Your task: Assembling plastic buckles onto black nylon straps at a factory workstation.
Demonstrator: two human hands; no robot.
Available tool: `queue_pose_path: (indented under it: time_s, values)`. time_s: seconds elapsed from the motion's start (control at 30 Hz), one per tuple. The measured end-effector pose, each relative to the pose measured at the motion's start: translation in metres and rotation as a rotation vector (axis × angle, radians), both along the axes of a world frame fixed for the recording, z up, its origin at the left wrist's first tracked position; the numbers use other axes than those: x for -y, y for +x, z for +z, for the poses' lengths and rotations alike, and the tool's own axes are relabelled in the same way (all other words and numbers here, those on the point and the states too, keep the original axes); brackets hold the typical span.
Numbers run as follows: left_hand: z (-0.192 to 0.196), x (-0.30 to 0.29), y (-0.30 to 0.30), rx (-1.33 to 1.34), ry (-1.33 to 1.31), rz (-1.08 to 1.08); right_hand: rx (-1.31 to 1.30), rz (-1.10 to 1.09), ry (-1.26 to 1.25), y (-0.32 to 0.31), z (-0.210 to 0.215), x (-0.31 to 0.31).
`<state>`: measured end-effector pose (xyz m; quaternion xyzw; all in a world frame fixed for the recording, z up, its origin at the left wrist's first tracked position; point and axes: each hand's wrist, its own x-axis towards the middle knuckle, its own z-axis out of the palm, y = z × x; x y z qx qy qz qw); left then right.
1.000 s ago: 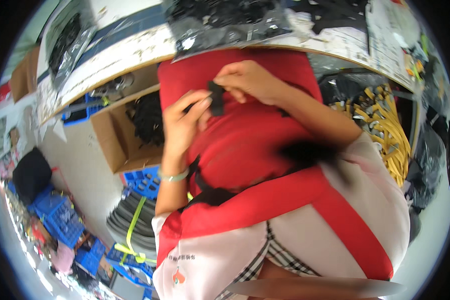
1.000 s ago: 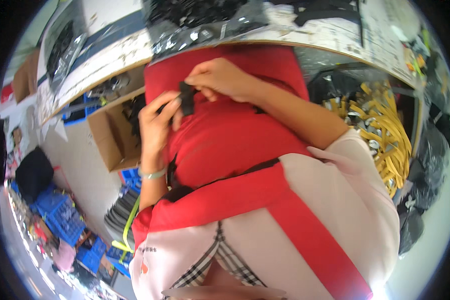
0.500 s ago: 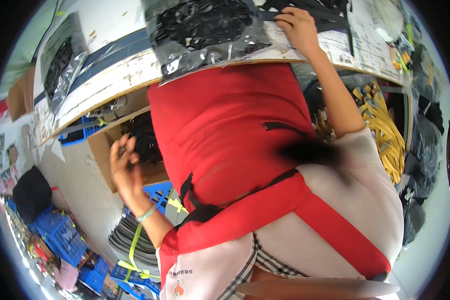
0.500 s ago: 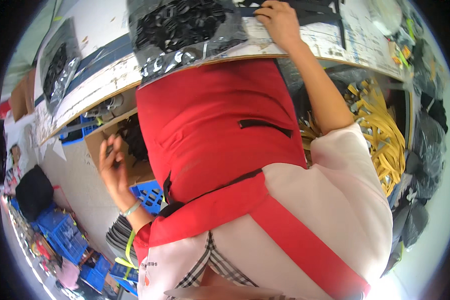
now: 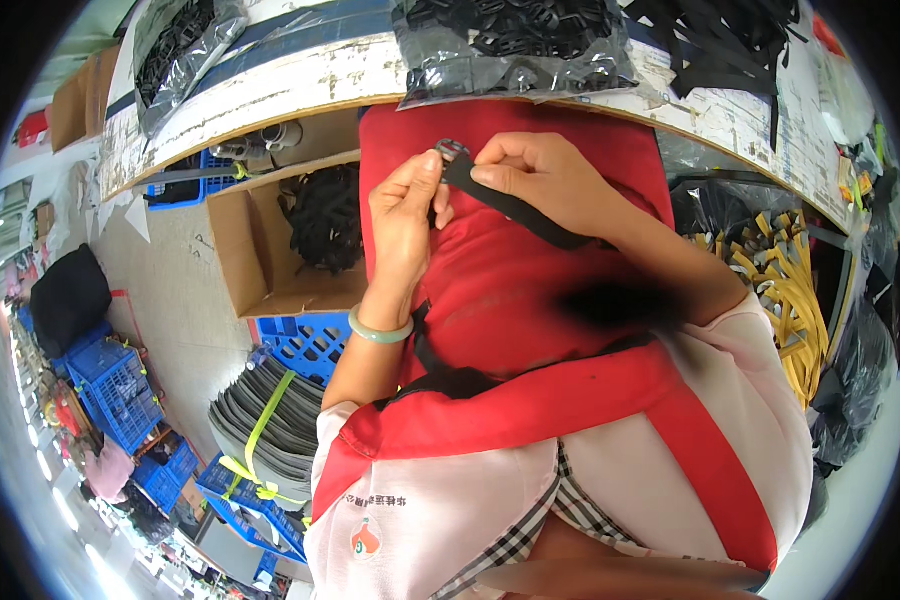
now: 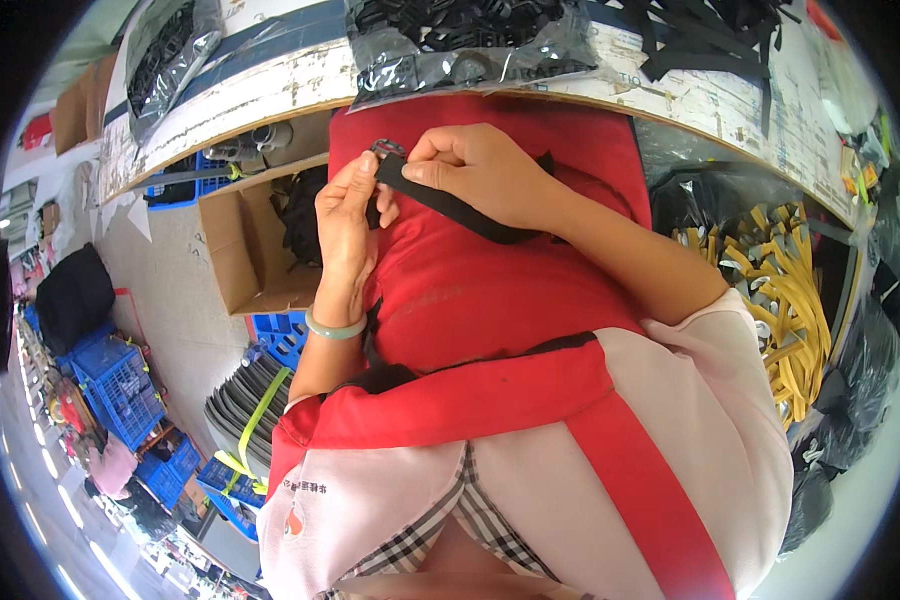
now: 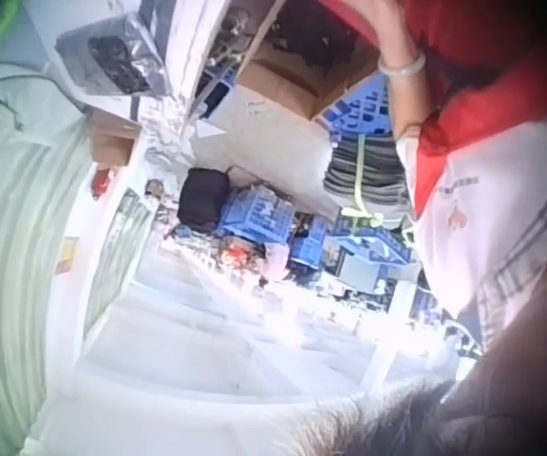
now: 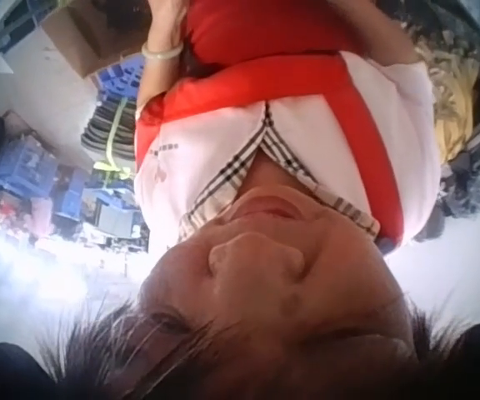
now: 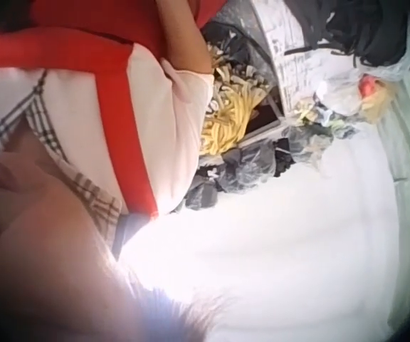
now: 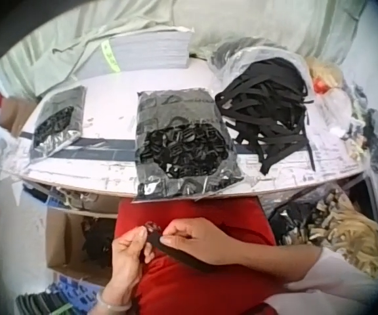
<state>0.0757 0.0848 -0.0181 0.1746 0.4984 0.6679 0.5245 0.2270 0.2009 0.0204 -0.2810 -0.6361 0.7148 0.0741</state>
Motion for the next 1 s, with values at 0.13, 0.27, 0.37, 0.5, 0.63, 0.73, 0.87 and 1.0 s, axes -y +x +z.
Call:
queue_pose_path:
  time_s: [0.13,0.27,0.37,0.5,0.63,0.73,0.87,1.0]
  values:
    - [-0.001,0.005,0.005,-0.034,0.013,0.005,0.005,-0.051,-0.207,-0.01,-0.008,0.001]
    - [-0.007,0.008,0.01,-0.21,0.056,0.009,0.062,-0.014,-0.426,-0.006,-0.009,-0.005]
    - [-0.006,0.005,0.013,-0.26,0.042,0.034,0.017,-0.048,-0.596,-0.003,-0.01,-0.005]
    - [-0.008,0.0,0.016,-0.366,0.075,0.067,-0.115,-0.119,-0.705,-0.003,-0.006,0.002]
    - [-0.013,-0.006,0.015,-0.597,0.138,0.134,-0.219,-0.233,-0.731,-0.008,-0.009,0.008]
    - [-0.015,-0.009,0.015,-0.691,0.192,0.176,-0.297,-0.215,-0.787,-0.008,-0.01,0.005]
    - [-0.02,-0.009,0.015,-0.687,0.166,0.148,-0.269,-0.236,-0.665,-0.012,-0.012,0.007]
    - [-0.021,-0.009,0.003,-0.932,0.203,0.024,-0.218,-0.176,-0.558,-0.009,-0.029,-0.007]
